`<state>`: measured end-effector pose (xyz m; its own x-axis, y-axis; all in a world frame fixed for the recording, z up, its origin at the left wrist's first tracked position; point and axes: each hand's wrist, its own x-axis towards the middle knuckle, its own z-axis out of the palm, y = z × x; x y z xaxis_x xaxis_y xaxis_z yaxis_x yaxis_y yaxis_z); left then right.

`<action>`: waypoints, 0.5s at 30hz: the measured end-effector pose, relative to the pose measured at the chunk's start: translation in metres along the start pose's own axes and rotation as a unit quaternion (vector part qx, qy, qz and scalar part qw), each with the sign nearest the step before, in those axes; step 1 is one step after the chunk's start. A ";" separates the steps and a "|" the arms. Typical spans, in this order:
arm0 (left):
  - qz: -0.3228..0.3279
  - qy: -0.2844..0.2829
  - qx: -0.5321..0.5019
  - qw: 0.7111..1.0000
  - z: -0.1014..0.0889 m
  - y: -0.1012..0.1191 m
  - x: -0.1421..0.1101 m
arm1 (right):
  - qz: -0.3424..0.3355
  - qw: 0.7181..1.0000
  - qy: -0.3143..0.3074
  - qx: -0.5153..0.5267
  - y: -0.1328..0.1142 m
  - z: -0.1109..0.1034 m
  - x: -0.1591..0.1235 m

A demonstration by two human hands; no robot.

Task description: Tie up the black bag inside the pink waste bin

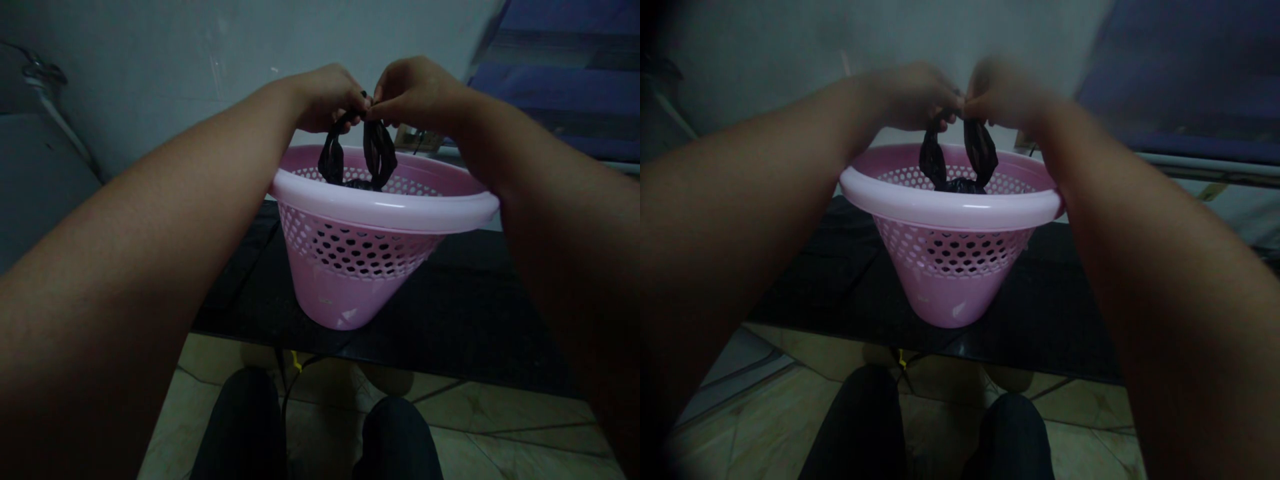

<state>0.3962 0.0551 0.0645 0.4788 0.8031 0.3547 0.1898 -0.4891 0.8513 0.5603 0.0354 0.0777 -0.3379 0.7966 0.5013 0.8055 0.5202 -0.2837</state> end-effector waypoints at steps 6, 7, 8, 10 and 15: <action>-0.008 -0.006 0.038 0.999 -0.002 -0.001 0.003 | -0.013 1.000 0.005 0.007 -0.001 0.002 -0.003; -0.012 -0.007 0.039 0.999 -0.002 -0.002 0.004 | -0.004 1.000 0.002 0.021 -0.003 0.002 -0.005; -0.012 -0.010 0.035 0.999 -0.003 -0.002 0.006 | 0.006 0.999 0.000 0.041 -0.005 0.002 -0.007; -0.006 -0.014 0.022 1.000 -0.003 -0.003 0.007 | 0.023 0.997 -0.008 0.079 -0.009 0.003 -0.010; 0.007 -0.013 0.006 1.000 -0.002 -0.001 0.003 | 0.034 0.989 -0.028 0.139 -0.009 0.005 -0.010</action>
<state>0.3951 0.0585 0.0652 0.5029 0.7875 0.3563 0.1936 -0.5044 0.8415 0.5542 0.0245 0.0711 -0.3207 0.8446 0.4288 0.6653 0.5231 -0.5327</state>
